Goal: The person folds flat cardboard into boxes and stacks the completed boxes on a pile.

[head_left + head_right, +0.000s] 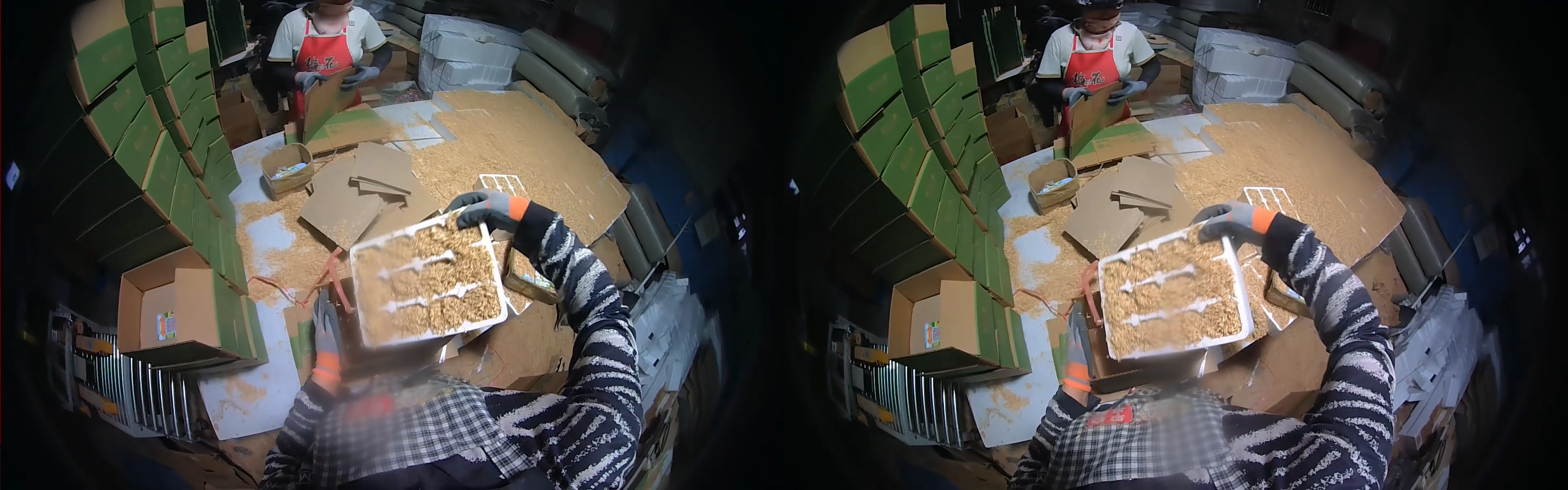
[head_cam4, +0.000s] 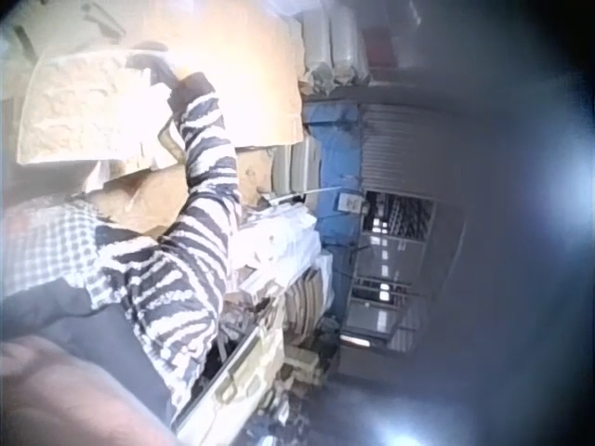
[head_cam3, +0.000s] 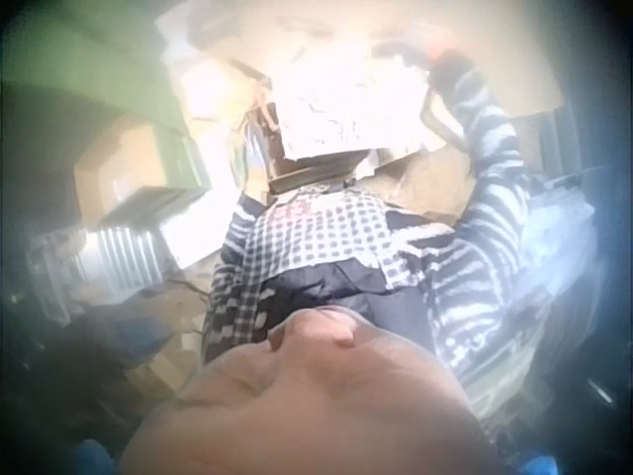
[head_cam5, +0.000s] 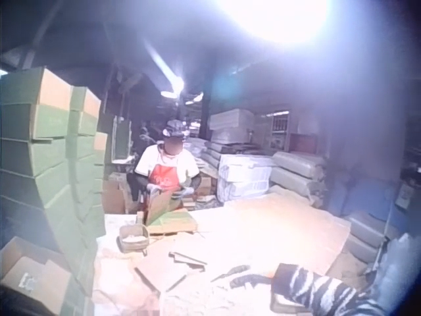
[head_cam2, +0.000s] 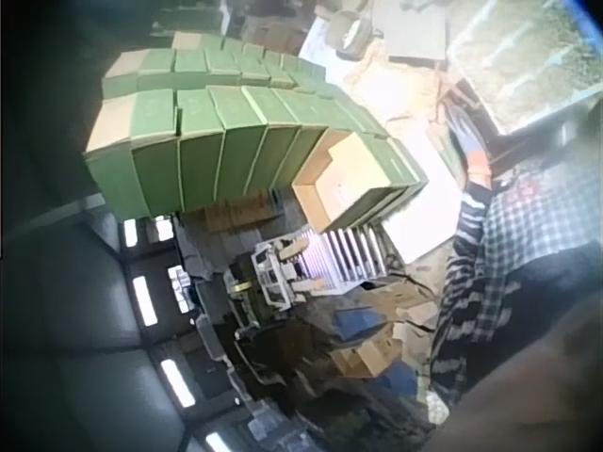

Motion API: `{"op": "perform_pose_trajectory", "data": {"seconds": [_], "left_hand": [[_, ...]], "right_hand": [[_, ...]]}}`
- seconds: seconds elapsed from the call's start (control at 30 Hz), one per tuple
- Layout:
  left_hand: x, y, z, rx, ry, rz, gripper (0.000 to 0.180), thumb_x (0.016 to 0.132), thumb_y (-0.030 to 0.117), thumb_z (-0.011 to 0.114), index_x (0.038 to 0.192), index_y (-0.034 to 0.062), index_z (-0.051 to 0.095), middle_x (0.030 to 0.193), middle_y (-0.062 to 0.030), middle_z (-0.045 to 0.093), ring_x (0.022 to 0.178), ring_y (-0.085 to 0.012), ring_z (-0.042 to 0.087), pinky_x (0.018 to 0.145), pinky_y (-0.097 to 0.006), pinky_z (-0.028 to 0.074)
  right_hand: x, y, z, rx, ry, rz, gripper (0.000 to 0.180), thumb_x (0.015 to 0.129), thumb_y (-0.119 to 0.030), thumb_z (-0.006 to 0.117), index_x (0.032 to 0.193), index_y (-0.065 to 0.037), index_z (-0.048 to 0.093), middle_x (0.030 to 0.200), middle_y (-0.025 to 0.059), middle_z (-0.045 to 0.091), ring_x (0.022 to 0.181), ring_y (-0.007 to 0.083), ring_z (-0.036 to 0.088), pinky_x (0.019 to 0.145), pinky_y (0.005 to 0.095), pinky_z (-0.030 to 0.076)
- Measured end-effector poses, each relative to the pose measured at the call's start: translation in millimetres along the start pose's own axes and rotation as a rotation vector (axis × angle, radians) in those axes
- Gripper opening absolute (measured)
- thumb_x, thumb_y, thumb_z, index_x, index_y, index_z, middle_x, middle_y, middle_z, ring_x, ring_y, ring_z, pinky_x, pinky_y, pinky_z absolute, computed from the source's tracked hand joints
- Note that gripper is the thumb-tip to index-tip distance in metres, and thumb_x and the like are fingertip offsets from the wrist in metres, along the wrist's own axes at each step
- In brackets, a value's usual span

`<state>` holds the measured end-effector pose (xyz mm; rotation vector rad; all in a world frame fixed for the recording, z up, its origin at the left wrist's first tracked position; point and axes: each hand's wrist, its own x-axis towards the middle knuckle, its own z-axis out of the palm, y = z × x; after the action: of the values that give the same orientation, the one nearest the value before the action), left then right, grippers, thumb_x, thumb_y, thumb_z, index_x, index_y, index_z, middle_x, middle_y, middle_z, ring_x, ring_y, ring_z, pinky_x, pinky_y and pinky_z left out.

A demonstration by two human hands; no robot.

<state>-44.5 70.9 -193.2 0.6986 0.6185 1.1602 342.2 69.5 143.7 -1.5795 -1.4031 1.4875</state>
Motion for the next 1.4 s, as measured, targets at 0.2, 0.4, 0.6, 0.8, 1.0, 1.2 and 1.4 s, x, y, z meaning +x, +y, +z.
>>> {"op": "perform_pose_trajectory", "data": {"seconds": [0.2,0.4,0.6,0.8,1.0,1.2,1.4], "left_hand": [[-31.8,48.6,96.8,0.332,0.019,-0.003,0.067,0.094,0.010,0.061,0.151,0.0023,0.027,0.153,-0.0122,0.033,0.140,-0.0227,0.031,0.114,-0.032,0.028],[-53.1,68.1,45.1,0.619,0.079,0.089,0.079,0.090,0.013,0.070,0.155,0.0165,0.025,0.158,-0.0089,0.024,0.141,-0.0217,0.028,0.104,-0.032,0.040],[-53.9,63.3,46.0,0.636,0.146,0.128,0.099,0.079,-0.006,0.064,0.156,0.0091,0.004,0.159,-0.0115,0.019,0.147,-0.0275,0.019,0.115,-0.035,0.026],[-24.0,102.2,102.6,0.881,0.081,-0.054,0.098,0.077,0.009,0.073,0.155,0.0065,0.014,0.155,-0.0175,0.027,0.140,-0.0300,0.031,0.115,-0.038,0.026],[129.7,94.7,140.7,1.617,-0.236,0.355,0.091,0.073,0.016,0.079,0.149,0.0048,0.030,0.146,-0.0213,0.039,0.135,-0.0371,0.036,0.113,-0.042,0.029],[257.1,21.3,121.6,2.050,-0.215,-0.049,0.114,0.063,0.048,0.082,0.153,0.0127,0.021,0.155,-0.0216,0.027,0.141,-0.0464,0.022,0.118,-0.049,0.019],[266.0,-10.6,108.9,2.146,-0.231,0.094,0.099,0.070,0.023,0.078,0.153,0.0173,0.024,0.154,-0.0193,0.030,0.137,-0.0434,0.032,0.113,-0.047,0.031]], "right_hand": [[55.2,82.2,47.9,-0.367,-0.123,-0.033,0.038,0.084,-0.036,0.068,0.113,-0.011,0.069,0.100,0.0089,0.069,0.093,0.0204,0.063,0.081,0.0335,0.049],[72.6,105.7,124.1,-0.413,0.156,-0.385,0.037,0.087,-0.029,0.063,0.120,-0.013,0.061,0.101,0.0164,0.068,0.097,0.0282,0.066,0.087,0.0372,0.050],[91.8,166.7,108.1,-0.662,0.112,-0.386,0.030,0.086,-0.023,0.060,0.114,-0.010,0.062,0.105,0.0208,0.067,0.102,0.0362,0.063,0.089,0.0429,0.049],[80.4,171.7,120.0,-1.181,0.040,-0.398,0.015,0.083,-0.012,0.056,0.087,-0.006,0.069,0.085,0.0166,0.069,0.084,0.0355,0.067,0.073,0.0461,0.053],[98.4,189.0,156.3,-1.445,0.101,-0.387,0.013,0.079,-0.012,0.058,0.076,-0.010,0.070,0.076,0.0102,0.068,0.075,0.0290,0.068,0.062,0.0407,0.052],[7.8,179.4,68.7,-0.338,0.059,-0.854,0.032,0.086,-0.020,0.064,0.118,-0.015,0.064,0.121,0.0128,0.062,0.107,0.0317,0.061,0.093,0.0414,0.049],[-121.5,314.4,-131.0,-0.632,1.021,0.418,0.041,0.076,-0.032,0.075,0.104,-0.005,0.064,0.113,0.0187,0.063,0.106,0.0342,0.060,0.093,0.0405,0.048]]}}
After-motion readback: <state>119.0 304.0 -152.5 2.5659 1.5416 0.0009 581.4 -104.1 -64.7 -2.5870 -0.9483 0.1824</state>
